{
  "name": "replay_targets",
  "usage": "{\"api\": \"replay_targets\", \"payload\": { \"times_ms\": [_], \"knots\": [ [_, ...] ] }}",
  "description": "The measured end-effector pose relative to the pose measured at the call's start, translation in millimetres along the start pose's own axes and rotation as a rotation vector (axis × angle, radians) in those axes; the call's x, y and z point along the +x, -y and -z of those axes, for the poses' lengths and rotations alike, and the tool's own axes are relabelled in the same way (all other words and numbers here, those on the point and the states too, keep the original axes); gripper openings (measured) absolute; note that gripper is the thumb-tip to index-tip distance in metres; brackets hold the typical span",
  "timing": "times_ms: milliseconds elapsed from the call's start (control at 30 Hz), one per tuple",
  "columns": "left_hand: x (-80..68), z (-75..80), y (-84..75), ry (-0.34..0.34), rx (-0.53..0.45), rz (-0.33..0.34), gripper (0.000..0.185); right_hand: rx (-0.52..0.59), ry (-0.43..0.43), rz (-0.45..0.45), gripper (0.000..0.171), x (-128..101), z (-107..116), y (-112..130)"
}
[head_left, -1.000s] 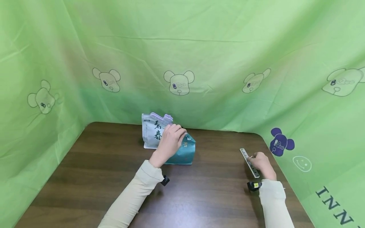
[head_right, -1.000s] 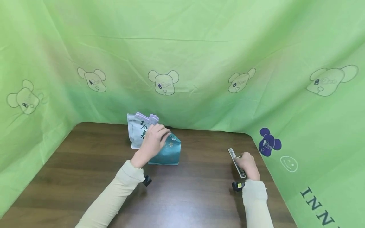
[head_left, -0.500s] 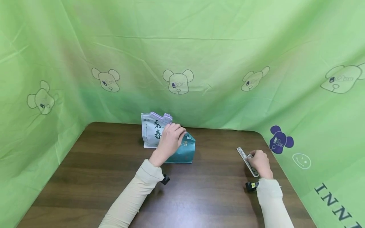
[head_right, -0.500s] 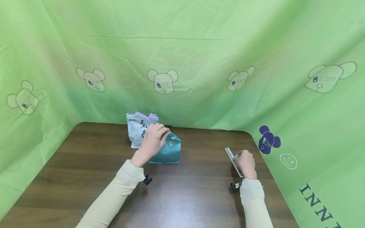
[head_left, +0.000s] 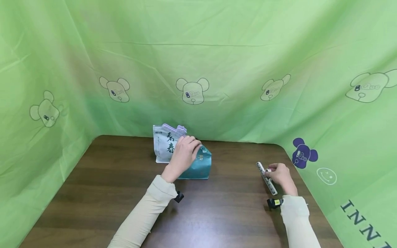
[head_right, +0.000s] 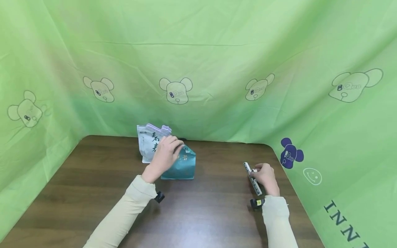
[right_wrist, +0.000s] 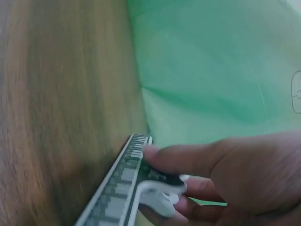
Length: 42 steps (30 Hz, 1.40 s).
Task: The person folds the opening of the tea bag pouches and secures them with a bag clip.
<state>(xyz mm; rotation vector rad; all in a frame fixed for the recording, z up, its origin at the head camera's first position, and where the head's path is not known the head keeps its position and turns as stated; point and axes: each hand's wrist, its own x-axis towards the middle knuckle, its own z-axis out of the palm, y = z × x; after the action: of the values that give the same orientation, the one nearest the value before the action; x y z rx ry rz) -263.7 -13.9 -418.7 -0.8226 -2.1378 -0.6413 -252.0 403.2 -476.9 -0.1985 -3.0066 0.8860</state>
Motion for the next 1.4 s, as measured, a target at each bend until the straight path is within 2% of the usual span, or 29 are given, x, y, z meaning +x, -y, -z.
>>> {"api": "replay_targets", "payload": {
  "times_ms": [133,267,433,600,800,967,1200,1400],
  "knots": [
    [-0.1,-0.8,1.4,-0.008,-0.005,-0.003,0.006,0.015,0.046,0.038,0.046,-1,0,6],
    [-0.2,-1.3,2.4,-0.005,-0.003,0.003,0.006,0.086,0.116,0.065,0.043,-3,-2,15],
    [-1.0,-1.5,2.9,0.001,-0.007,0.006,0.005,0.126,0.158,0.115,0.048,-5,-8,28],
    [-0.3,-1.6,3.1,-0.003,-0.016,0.001,0.005,0.209,0.172,0.232,0.05,-1,-17,45],
    [0.5,-0.7,2.5,0.004,-0.017,0.008,0.004,0.296,0.137,0.418,0.037,3,-34,66],
    [0.4,-0.3,2.1,0.004,-0.014,0.01,0.004,0.361,0.108,0.502,0.035,2,-43,85],
    [1.8,-1.1,2.2,-0.005,-0.009,0.002,0.005,0.467,0.037,0.505,0.044,5,-55,100],
    [1.0,-0.6,2.5,0.005,-0.007,0.004,0.006,0.573,0.039,0.494,0.042,2,-59,113]
  ]
}}
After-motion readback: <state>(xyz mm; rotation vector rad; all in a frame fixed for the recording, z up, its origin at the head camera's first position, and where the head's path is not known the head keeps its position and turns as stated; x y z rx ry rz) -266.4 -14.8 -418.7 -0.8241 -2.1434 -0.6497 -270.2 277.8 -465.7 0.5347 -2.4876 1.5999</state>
